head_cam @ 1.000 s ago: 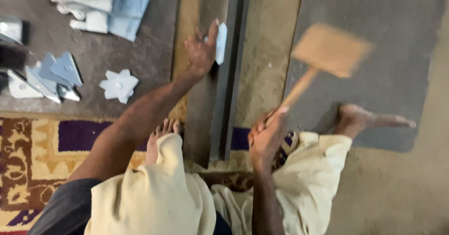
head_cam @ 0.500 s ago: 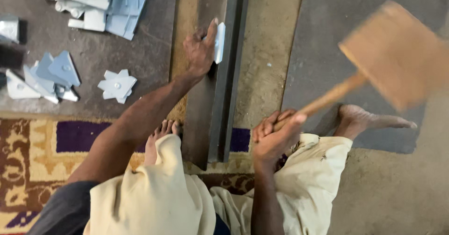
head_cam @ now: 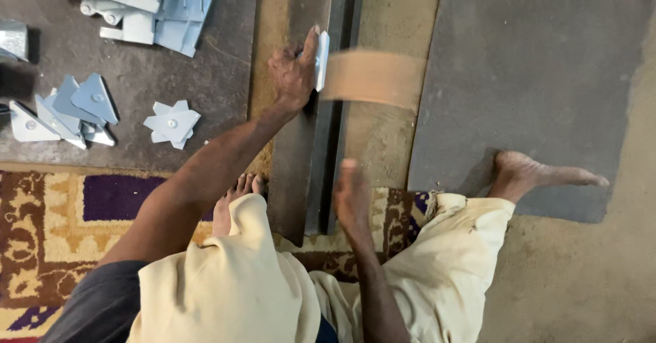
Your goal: The person sits on the floor and bends small cut sheet-metal pieces by hand against a metal angle, tapping them with a wooden mallet to fold the edges. They place each finished piece on a growing pile and pick up the next flat piece to repeat the bending.
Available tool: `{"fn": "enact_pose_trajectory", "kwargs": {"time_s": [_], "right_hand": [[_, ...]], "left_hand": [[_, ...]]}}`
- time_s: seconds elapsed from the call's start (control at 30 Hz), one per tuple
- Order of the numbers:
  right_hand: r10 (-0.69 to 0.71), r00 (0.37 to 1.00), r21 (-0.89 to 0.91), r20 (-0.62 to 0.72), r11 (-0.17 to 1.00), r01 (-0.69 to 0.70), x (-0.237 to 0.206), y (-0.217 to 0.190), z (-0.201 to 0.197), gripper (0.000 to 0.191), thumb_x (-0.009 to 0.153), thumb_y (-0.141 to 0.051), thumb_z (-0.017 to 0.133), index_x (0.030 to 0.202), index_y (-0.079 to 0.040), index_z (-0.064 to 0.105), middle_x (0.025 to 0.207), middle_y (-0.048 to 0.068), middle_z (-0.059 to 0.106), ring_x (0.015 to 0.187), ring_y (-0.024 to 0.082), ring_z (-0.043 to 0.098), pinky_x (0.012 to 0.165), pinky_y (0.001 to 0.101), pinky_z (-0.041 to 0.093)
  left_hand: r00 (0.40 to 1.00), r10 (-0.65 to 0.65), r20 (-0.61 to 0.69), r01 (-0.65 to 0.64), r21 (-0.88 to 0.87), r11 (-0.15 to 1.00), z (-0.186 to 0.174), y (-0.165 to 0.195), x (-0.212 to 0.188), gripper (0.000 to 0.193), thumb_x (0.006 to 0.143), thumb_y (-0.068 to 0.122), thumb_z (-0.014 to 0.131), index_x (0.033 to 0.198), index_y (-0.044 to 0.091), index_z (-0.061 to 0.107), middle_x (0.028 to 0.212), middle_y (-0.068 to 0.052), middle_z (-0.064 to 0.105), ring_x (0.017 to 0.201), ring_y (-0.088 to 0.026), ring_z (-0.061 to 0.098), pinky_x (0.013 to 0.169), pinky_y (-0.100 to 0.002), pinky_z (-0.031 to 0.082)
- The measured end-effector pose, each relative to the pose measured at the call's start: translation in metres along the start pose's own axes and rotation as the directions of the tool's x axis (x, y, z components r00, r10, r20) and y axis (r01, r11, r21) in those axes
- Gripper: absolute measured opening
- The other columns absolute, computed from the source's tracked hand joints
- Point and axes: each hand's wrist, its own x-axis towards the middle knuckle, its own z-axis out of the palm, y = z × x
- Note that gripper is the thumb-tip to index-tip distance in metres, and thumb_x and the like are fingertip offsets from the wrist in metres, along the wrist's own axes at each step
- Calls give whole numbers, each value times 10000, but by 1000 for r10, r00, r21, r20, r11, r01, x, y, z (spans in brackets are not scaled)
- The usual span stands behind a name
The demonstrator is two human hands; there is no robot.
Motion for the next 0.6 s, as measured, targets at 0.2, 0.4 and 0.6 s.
{"fn": "enact_pose_trajectory", "kwargs": {"time_s": [0.2,0.4,0.6], "right_hand": [[-69,991,445,-118,888,115,12,4,-4,553,1037,-670,370,863,-153,460,572,-21,400,413,121,343,350,308,296],[254,967,69,3,965,-253,13,-28,-13,638,1045,-719,366,765,-150,429,569,-46,330,412,113,301,368,295,250],[-60,998,371,-37,926,69,25,-55,2,513,1030,-621,399,775,-176,431,549,-27,362,390,105,304,344,309,266]], "left_hand": [[977,212,-13,-209,108,972,10,-13,-4,551,1059,483,647,879,-37,693,634,-87,536,560,-138,485,506,-394,411],[988,136,-71,-124,155,980,8,7,-4,512,978,506,737,860,8,759,569,-60,551,534,-115,521,494,-385,451],[988,150,-41,-140,181,973,-2,31,-6,541,966,513,676,835,-9,735,559,-69,510,520,-137,487,463,-420,431]]}}
